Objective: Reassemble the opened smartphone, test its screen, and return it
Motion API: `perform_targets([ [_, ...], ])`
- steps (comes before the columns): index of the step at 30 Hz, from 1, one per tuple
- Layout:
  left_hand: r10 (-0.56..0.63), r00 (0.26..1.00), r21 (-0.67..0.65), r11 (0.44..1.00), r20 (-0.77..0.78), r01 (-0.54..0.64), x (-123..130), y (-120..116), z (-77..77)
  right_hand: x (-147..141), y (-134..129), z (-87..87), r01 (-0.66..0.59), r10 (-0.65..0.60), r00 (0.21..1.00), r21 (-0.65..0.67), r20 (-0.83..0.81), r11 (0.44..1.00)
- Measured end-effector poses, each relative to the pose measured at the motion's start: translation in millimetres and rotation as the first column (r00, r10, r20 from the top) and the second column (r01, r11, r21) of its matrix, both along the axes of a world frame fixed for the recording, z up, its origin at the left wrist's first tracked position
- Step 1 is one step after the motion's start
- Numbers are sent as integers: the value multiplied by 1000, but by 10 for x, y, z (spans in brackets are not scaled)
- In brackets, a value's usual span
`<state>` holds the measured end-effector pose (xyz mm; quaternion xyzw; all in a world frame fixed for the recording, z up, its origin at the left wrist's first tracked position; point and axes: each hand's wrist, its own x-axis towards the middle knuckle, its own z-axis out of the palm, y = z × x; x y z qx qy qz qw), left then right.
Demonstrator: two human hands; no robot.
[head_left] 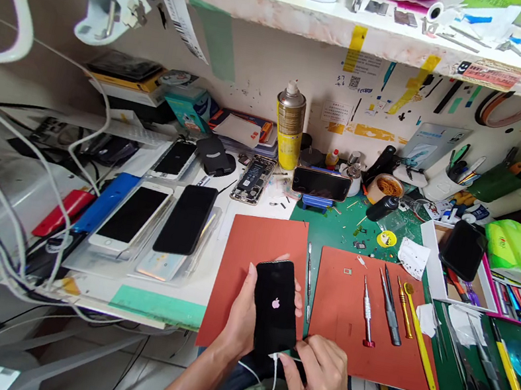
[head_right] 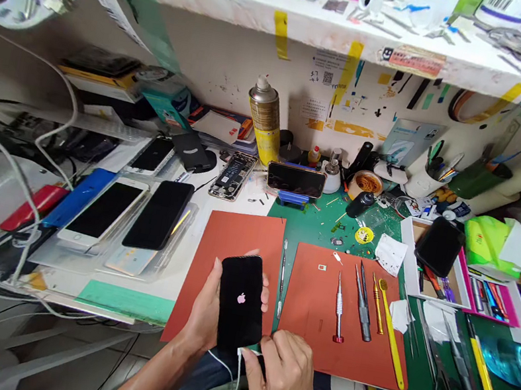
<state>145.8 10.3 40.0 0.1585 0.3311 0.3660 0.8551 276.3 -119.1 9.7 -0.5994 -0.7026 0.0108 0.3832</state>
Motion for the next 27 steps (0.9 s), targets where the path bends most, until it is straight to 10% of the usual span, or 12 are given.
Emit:
perform_targets([
  [13,19,1000,-30,999,24,-18,16,59,106,18,178,62,200,-257,923,-214,-285,956],
  [27,18,1000,-41,999,17,-18,-2,66,93,19,752,133,427,-477,878,-513,39,744],
])
